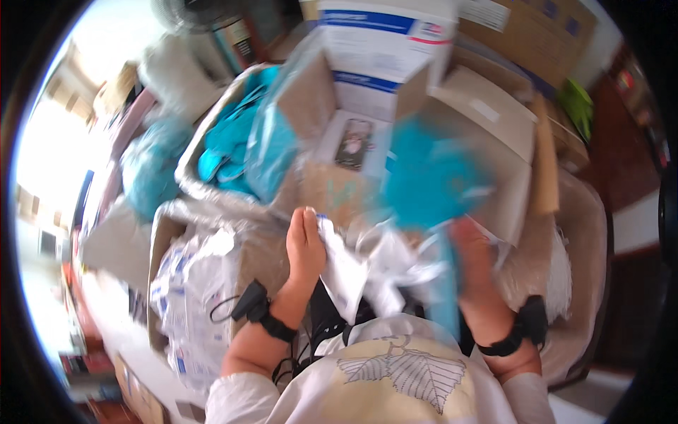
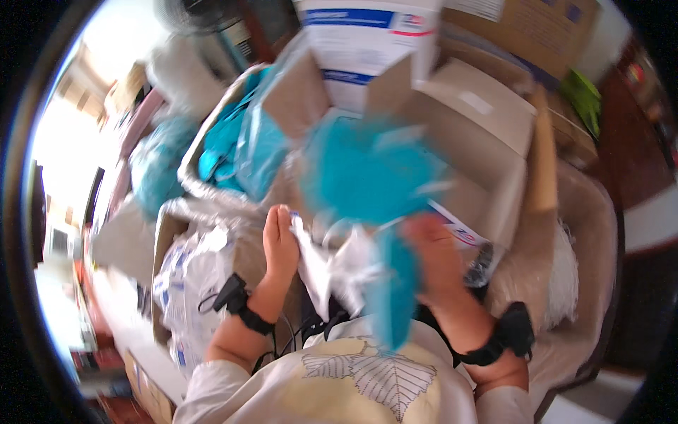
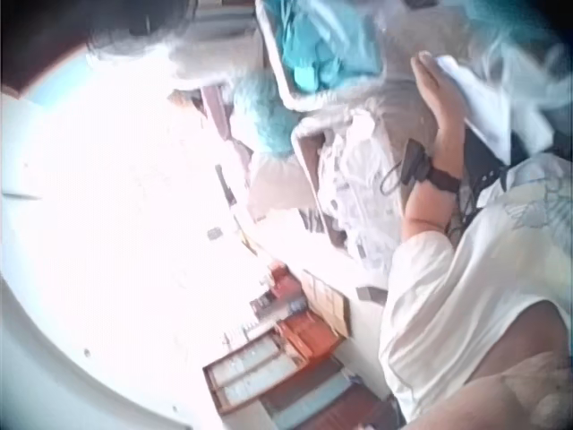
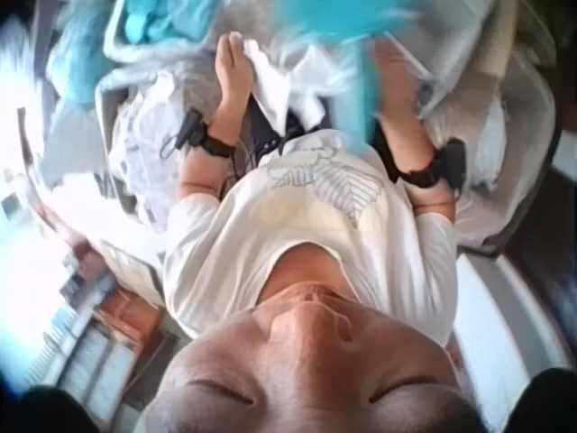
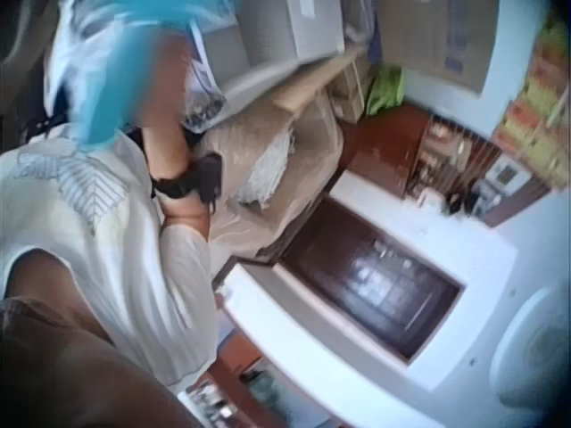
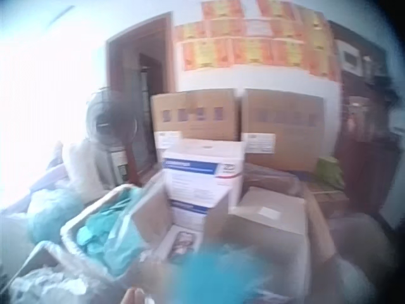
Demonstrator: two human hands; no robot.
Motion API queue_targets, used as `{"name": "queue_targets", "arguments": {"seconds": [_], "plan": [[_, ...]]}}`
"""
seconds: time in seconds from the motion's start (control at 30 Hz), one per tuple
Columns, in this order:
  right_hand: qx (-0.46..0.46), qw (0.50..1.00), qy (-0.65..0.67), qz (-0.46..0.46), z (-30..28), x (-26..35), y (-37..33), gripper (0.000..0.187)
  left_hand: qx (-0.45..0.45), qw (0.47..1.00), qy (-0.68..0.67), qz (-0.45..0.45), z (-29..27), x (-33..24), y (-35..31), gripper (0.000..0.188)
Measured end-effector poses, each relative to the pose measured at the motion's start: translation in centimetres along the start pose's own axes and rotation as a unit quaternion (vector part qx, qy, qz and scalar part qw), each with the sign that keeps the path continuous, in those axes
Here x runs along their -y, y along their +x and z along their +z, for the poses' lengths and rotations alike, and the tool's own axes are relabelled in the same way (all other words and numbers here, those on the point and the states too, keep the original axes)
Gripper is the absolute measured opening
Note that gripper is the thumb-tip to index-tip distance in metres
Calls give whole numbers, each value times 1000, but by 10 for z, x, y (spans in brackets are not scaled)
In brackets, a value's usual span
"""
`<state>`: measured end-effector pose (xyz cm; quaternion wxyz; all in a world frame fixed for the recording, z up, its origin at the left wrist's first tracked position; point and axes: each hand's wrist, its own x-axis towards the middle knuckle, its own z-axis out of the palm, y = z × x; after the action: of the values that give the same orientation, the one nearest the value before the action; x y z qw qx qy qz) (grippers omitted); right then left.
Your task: The recorder is shown picking up individual medical face masks from a pile, checking them, and putting them into individual plastic sleeves for packaging.
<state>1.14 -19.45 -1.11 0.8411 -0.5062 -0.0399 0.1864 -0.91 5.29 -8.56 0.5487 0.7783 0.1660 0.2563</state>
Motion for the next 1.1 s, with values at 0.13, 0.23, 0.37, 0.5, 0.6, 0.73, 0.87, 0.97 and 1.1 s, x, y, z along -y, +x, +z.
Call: {"name": "queue_targets", "arguments": {"seconds": [0.13, 0.23, 0.37, 0.5, 0.6, 0.73, 0.87, 0.97, 1.1], "plan": [[-74, 979, 35, -185, -67, 25, 5, 22, -150, 979, 127, -46, -99, 66, 42, 29], [105, 979, 135, -115, -71, 30, 4, 31, -360, 927, 104, 30, -236, 97, 69, 29], [82, 986, 126, -78, -69, 19, 3, 33, -482, 847, 217, 44, -331, 107, 55, 26], [-278, 959, 31, -52, -1, 12, 6, 18, -248, 856, 430, 141, -318, 138, 17, 15], [-223, 975, -4, -12, -11, 13, 9, 20, 35, 906, 422, 17, -280, 196, -16, 18], [-113, 993, -29, -7, -10, 14, 9, 21, 246, 887, 378, -98, -270, 284, -53, 30], [-166, 986, -29, -11, 6, 13, 9, 17, 203, 878, 302, -311, -291, 365, -72, 42], [-146, 988, -45, 6, 4, 24, -5, 19, 232, 922, 201, -235, -262, 311, -48, 42], [-170, 984, -44, -2, -4, 22, -11, 19, 413, 847, 252, -221, -285, 260, -19, 27]]}}
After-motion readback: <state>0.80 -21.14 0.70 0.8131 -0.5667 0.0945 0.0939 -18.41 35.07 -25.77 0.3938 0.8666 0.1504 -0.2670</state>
